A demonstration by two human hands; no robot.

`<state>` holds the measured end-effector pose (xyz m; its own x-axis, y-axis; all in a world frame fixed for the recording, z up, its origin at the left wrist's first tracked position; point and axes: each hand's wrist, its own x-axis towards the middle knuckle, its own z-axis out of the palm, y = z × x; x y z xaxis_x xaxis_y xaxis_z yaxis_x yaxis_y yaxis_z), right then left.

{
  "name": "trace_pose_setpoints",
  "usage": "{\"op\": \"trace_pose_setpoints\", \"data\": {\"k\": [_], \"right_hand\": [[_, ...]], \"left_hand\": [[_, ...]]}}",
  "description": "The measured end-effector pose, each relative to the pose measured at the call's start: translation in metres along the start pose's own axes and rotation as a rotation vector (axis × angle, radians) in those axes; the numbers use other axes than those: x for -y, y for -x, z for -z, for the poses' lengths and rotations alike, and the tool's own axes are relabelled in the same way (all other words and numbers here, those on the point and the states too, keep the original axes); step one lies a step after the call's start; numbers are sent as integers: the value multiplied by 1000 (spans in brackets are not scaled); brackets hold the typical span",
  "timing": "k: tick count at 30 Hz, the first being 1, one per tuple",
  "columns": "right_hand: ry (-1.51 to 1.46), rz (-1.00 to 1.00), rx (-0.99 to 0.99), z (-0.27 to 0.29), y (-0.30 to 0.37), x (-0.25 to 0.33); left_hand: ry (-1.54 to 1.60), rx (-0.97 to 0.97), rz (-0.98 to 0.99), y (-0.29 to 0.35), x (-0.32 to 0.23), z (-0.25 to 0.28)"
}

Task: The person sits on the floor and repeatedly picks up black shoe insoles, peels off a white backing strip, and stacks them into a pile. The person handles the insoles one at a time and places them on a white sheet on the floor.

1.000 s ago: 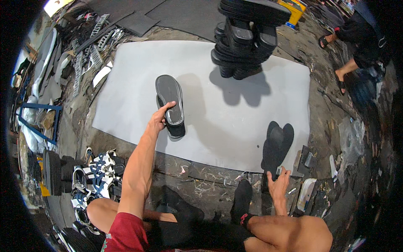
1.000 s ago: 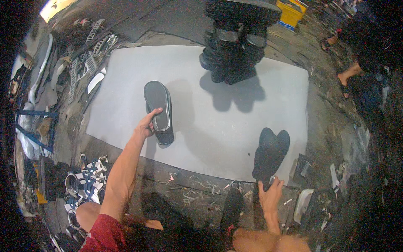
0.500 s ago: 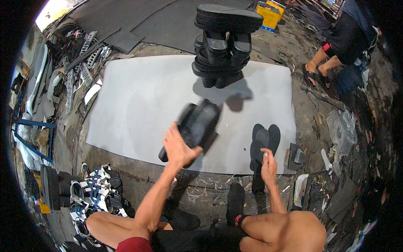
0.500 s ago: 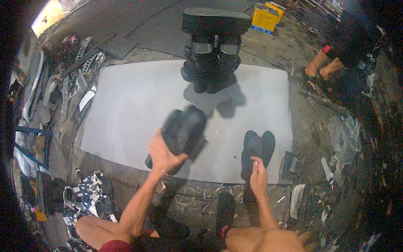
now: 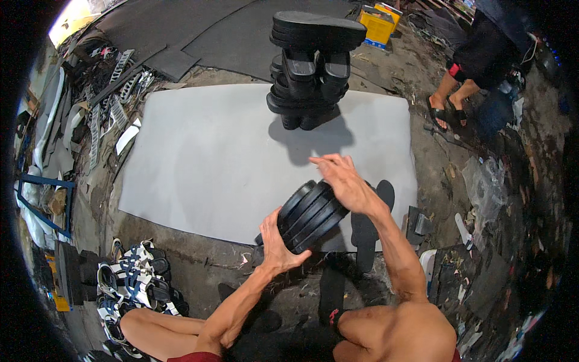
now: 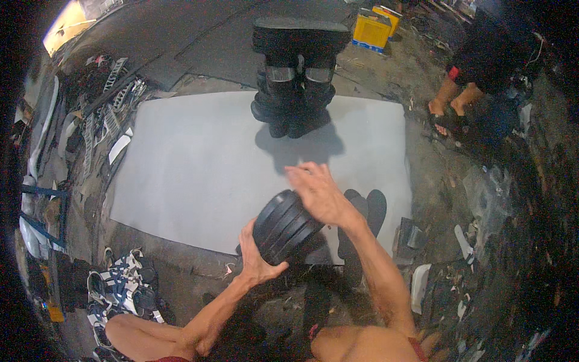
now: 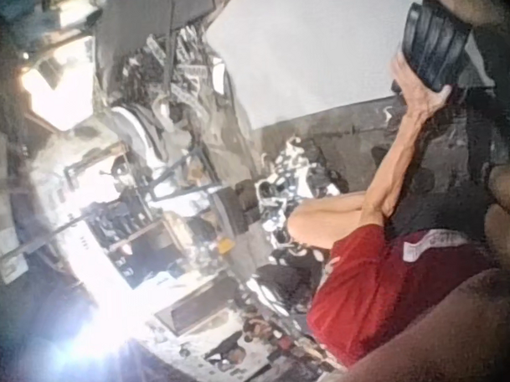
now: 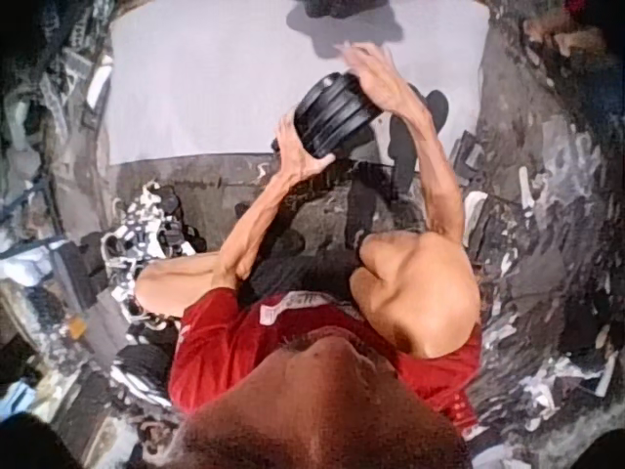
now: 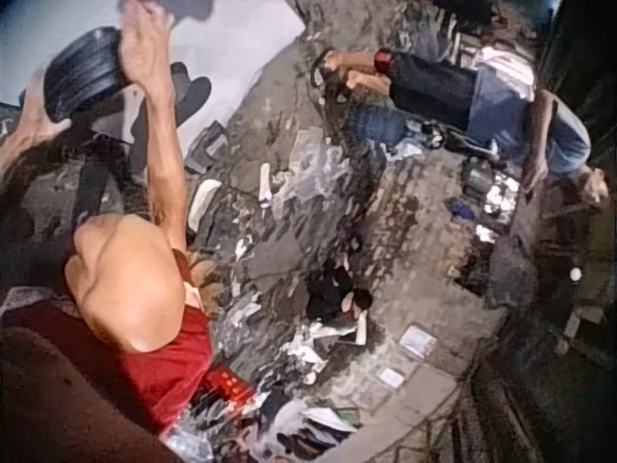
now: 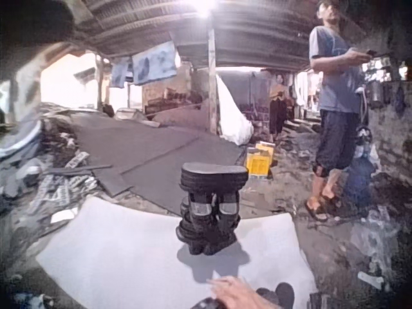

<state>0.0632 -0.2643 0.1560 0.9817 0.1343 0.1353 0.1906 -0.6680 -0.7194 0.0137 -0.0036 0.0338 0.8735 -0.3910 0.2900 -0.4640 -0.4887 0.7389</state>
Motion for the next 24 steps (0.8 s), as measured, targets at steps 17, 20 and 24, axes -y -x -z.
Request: {"op": "trace_pose_setpoints", "data": {"k": [17, 20, 24], "right_hand": [[307, -291, -157, 4, 28, 15], [188, -273, -282, -10, 12, 8], [403, -134, -135, -100, 31, -84]], "left_hand": [[-313, 262, 93, -4, -27, -18], [-490, 336, 109, -7, -11, -10], [-479, 357, 87, -9, -12, -38]]}}
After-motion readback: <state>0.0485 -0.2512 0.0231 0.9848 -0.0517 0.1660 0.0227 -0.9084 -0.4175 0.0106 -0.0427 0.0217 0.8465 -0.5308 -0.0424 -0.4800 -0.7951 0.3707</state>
